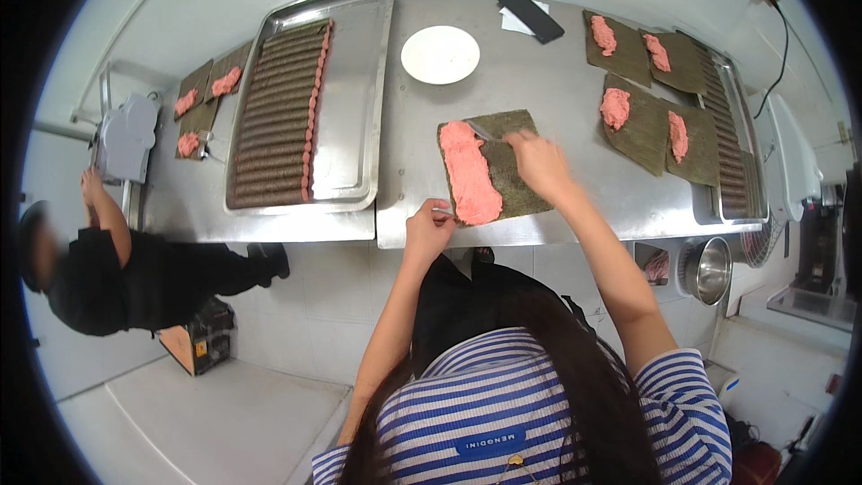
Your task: The person spreads a pink filling onto a sheet of nori using a spoon, then rolls the nori into a cylindrical shape. The person places the finished roll onto a metal tray alongside other completed rolls.
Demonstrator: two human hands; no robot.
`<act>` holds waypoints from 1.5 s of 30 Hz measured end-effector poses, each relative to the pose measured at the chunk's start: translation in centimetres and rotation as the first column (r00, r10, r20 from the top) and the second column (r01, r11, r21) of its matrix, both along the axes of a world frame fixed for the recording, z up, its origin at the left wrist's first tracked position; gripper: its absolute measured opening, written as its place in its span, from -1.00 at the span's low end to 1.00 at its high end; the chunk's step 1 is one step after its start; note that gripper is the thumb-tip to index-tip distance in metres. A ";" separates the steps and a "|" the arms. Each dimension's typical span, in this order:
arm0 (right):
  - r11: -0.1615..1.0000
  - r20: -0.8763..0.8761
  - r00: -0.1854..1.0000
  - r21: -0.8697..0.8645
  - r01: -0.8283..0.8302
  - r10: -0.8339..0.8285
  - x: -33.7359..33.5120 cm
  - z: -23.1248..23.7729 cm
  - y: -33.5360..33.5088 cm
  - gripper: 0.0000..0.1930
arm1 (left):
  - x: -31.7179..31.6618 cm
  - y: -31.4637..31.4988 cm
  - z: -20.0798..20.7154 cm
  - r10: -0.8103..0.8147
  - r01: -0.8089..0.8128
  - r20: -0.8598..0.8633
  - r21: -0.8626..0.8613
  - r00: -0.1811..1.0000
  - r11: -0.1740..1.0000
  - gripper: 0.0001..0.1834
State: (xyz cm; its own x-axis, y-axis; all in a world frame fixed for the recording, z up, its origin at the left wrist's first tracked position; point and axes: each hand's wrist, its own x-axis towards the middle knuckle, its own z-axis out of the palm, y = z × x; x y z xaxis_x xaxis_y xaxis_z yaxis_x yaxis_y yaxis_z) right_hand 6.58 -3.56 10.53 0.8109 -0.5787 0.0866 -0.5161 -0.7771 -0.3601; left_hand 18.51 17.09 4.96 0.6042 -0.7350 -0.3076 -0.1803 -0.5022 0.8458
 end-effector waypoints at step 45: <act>0.913 -0.212 0.889 -0.043 0.406 -0.405 5.5 -2.1 11.5 -0.62 | 6.8 -2.9 -1.7 -0.427 0.527 0.515 -0.058 0.743 0.848 -0.08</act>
State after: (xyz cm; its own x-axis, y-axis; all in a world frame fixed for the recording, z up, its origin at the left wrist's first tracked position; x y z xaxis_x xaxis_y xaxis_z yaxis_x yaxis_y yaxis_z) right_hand 12.04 7.89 8.43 0.5045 -0.8611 -0.0629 -0.8504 -0.4829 -0.2087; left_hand 25.27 14.19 3.27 0.1880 -0.9780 0.0906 -0.7474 -0.0825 0.6593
